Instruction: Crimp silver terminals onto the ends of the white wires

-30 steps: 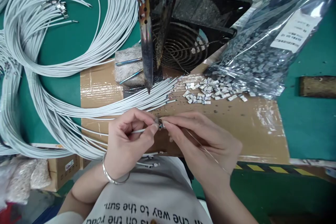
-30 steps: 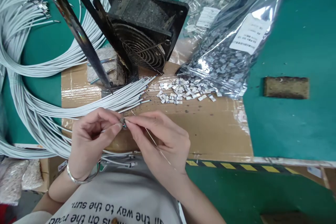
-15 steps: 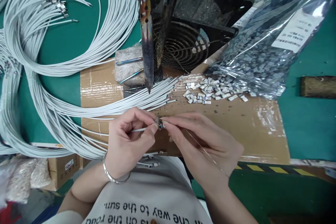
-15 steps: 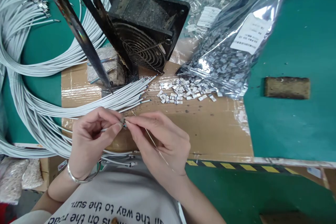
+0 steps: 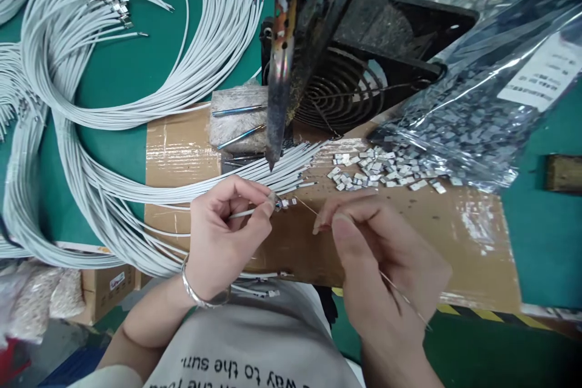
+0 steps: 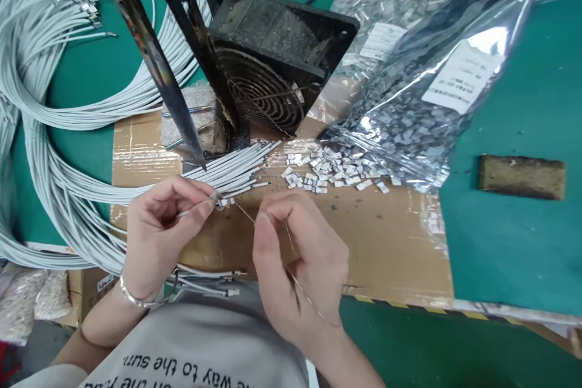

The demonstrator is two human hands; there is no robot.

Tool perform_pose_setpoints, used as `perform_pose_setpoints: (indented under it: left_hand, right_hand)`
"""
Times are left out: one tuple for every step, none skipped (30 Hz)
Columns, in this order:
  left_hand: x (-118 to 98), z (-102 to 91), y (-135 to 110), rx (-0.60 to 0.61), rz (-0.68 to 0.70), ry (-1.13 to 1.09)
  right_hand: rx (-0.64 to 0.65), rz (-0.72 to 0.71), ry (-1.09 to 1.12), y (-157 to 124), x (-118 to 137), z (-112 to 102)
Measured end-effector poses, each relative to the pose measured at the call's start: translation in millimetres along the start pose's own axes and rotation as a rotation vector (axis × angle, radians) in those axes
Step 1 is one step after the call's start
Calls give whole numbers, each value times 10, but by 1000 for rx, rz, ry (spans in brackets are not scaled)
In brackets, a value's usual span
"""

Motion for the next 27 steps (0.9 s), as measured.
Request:
perform_pose_setpoints:
  left_hand:
    - [-6, 0, 13, -6, 2, -2]
    - [-12, -1, 26, -11, 4, -4]
    - [-18, -1, 39, -17, 7, -5]
    - [-24, -3, 52, -23, 9, -5]
    - [-31, -4, 63, -28, 12, -5]
    - [-39, -4, 74, -32, 17, -6]
    - [-46, -4, 83, -36, 20, -7]
    - [-54, -4, 90, -41, 24, -9]
    - [-62, -3, 96, -45, 27, -11]
    - [-69, -1, 101, -48, 31, -18]
    - [-74, 0, 105, -50, 32, -27]
    - [-79, 1, 109, -52, 33, -36]
    - [-81, 2, 112, -54, 31, -42]
    - [-82, 2, 116, -56, 31, -47]
    - [-82, 2, 120, -59, 29, -49]
    - [-80, 2, 124, -63, 27, -49]
    - [-78, 1, 129, -66, 26, -48]
    - [-75, 1, 135, -68, 25, -49]
    - [-73, 1, 141, -69, 24, -50]
    - [-71, 0, 148, -68, 23, -50]
    - [-70, -1, 155, -68, 26, -50]
    - [-70, -1, 162, -68, 30, -50]
    - [-71, -2, 168, -68, 35, -51]
    - [-72, -2, 174, -70, 40, -54]
    - [-74, -2, 179, -72, 45, -58]
    - [-77, -1, 184, -76, 48, -60]
    - [-79, -1, 188, -81, 51, -61]
  right_hand:
    - [8, -18, -18, 21, 13, -2]
    - [9, -25, -24, 38, 24, -1]
    - [8, -23, -17, 51, 35, 3]
    - [9, -15, 2, 59, 45, 13]
    - [10, -5, 27, 64, 55, 26]
    - [6, 6, 53, 67, 64, 41]
    - [1, 18, 73, 68, 72, 57]
    - [-5, 28, 86, 68, 80, 74]
    - [-14, 38, 91, 69, 86, 88]
    - [-23, 48, 90, 70, 91, 101]
    - [-31, 56, 88, 73, 94, 111]
    - [-40, 59, 89, 77, 97, 118]
    - [-46, 60, 94, 83, 98, 123]
    - [-51, 60, 102, 90, 97, 127]
    - [-52, 61, 108, 98, 97, 131]
    - [-50, 61, 115, 107, 96, 135]
    - [-48, 59, 123, 117, 97, 139]
    - [-46, 59, 130, 128, 98, 145]
    - [-45, 60, 138, 138, 102, 153]
    - [-52, 66, 143, 148, 107, 161]
    - [-61, 75, 146, 158, 113, 171]
    - [-77, 88, 143, 167, 120, 181]
    - [-92, 99, 136, 176, 128, 192]
    - [-107, 109, 126, 184, 134, 202]
    - [-118, 114, 119, 192, 140, 213]
    - [-126, 116, 118, 201, 143, 223]
    - [-134, 118, 120, 210, 144, 231]
Point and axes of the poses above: each hand's wrist, its own y-axis towards the middle knuckle, its own z-axis out of the palm, x = y × z, the point moved 1 cm from there along y, towards the middle knuckle, and after that the axes turned 4 degrees about -z, right-handed, at the moved point
